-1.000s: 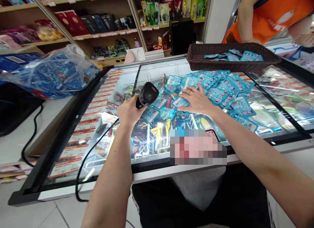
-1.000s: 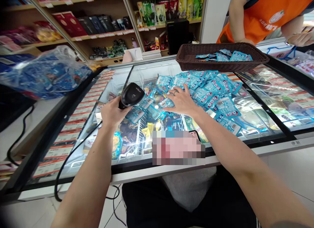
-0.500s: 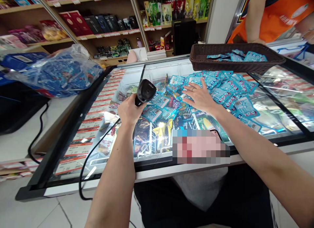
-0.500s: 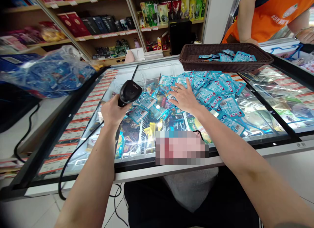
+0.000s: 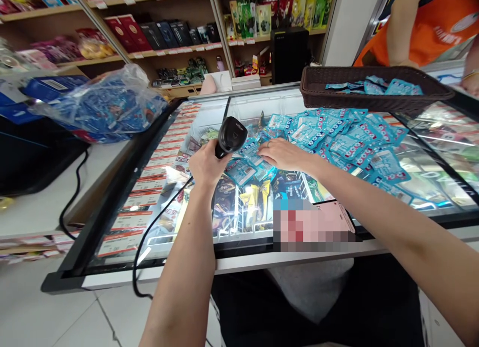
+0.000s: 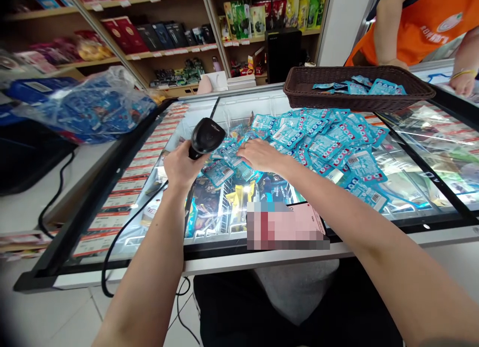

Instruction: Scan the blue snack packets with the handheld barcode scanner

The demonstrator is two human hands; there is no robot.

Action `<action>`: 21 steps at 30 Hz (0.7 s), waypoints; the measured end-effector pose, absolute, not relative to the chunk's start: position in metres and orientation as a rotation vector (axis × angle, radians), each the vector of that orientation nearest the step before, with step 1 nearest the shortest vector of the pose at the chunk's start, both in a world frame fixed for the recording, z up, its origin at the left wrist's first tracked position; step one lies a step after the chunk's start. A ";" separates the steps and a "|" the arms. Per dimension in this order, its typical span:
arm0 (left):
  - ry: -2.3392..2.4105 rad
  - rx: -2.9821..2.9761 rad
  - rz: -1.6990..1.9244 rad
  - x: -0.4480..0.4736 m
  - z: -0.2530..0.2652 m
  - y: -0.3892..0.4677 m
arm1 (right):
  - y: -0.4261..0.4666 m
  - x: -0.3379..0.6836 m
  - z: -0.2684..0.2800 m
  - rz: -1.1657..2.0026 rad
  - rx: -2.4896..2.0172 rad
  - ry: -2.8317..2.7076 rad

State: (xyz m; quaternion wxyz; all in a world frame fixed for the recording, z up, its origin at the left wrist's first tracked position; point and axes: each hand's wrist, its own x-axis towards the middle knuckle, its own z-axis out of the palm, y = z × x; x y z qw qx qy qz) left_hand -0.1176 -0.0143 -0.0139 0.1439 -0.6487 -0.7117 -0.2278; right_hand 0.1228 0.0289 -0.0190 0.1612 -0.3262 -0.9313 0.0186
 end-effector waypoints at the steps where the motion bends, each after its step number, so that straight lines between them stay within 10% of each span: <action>1: -2.061 -1.876 -0.657 -0.118 -0.013 -0.014 | 0.027 0.122 -0.017 0.026 -0.946 -2.679; 21: -1.968 -1.990 -0.638 -0.107 -0.012 -0.019 | 0.047 0.156 -0.008 0.254 -1.351 -2.084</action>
